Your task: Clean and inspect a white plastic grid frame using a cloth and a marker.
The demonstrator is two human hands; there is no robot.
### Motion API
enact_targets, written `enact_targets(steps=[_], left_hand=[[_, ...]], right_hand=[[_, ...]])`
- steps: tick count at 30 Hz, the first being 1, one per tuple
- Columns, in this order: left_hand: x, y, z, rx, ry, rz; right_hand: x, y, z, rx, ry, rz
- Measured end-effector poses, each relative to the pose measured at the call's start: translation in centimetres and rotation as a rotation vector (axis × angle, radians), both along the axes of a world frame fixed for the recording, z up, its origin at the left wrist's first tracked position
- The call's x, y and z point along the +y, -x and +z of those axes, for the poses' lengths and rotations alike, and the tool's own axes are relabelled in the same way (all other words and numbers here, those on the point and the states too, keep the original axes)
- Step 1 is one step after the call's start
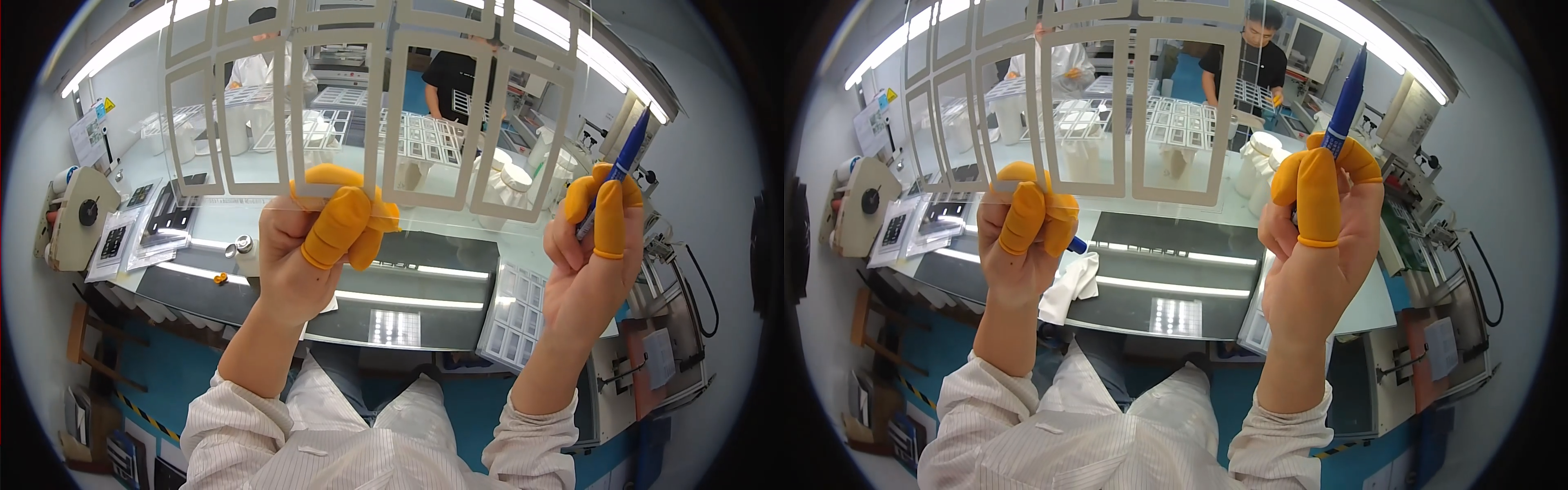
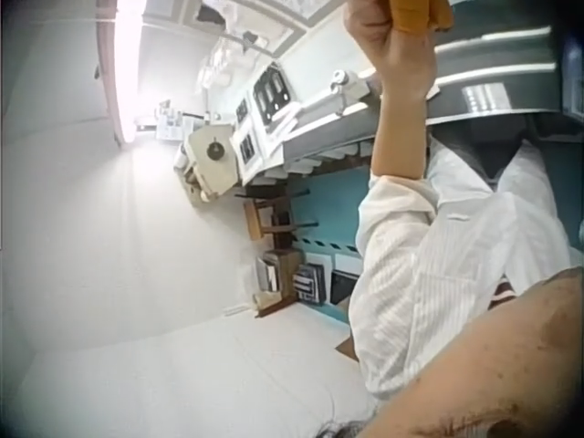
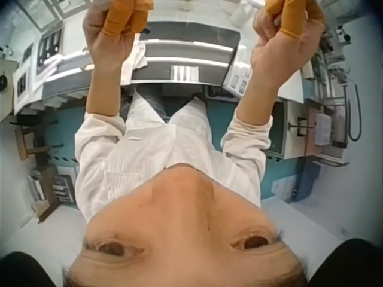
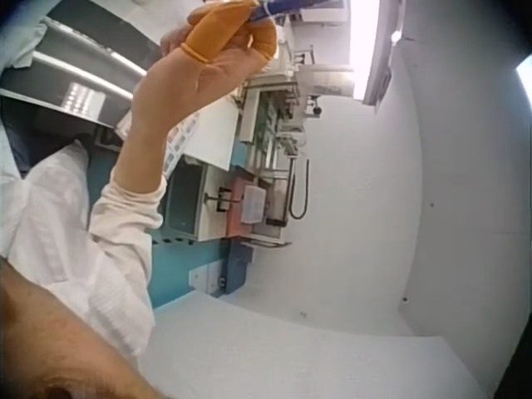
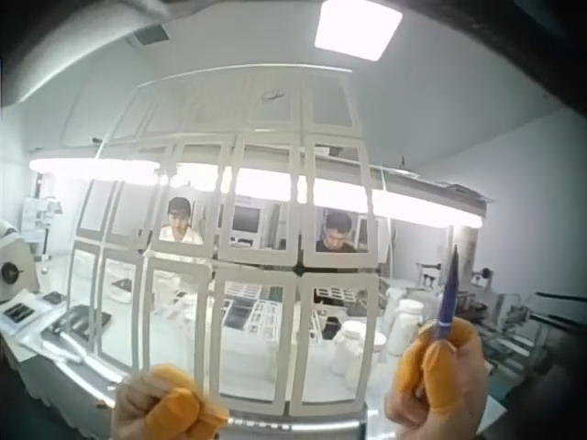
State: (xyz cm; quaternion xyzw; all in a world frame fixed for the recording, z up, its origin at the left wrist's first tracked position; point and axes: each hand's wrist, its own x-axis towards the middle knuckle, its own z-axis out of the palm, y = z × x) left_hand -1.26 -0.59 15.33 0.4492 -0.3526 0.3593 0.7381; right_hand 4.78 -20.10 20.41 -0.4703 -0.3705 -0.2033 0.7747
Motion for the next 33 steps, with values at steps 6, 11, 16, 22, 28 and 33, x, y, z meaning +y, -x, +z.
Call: enact_targets(steps=[6, 11, 16, 22, 28, 33], left_hand=[[-0.4, -0.2, -0.2, 0.015, -0.03, -0.054], [-0.5, -0.6, -0.3, -0.029, 0.023, -0.049], [-0.3, -0.5, -0.1, -0.015, 0.05, -0.058], [-0.6, -0.5, 0.0, -0.034, 0.035, -0.06], [-0.7, -0.6, -0.2, -0.059, 0.027, -0.003], [-1.7, -0.5, 0.3, -0.035, -0.017, 0.056]], right_hand=[[0.1, -0.7, -0.1, 0.051, 0.022, 0.049], [0.0, -0.3, -0.3, 0.001, 0.05, 0.013], [0.3, 0.0, -0.4, -0.086, 0.086, -0.11], [0.6, 0.1, -0.8, -0.187, 0.081, -0.168], [1.0, 0.9, -0.5, -0.222, 0.097, -0.178], [0.3, 0.3, -0.2, -0.359, 0.169, -0.396]])
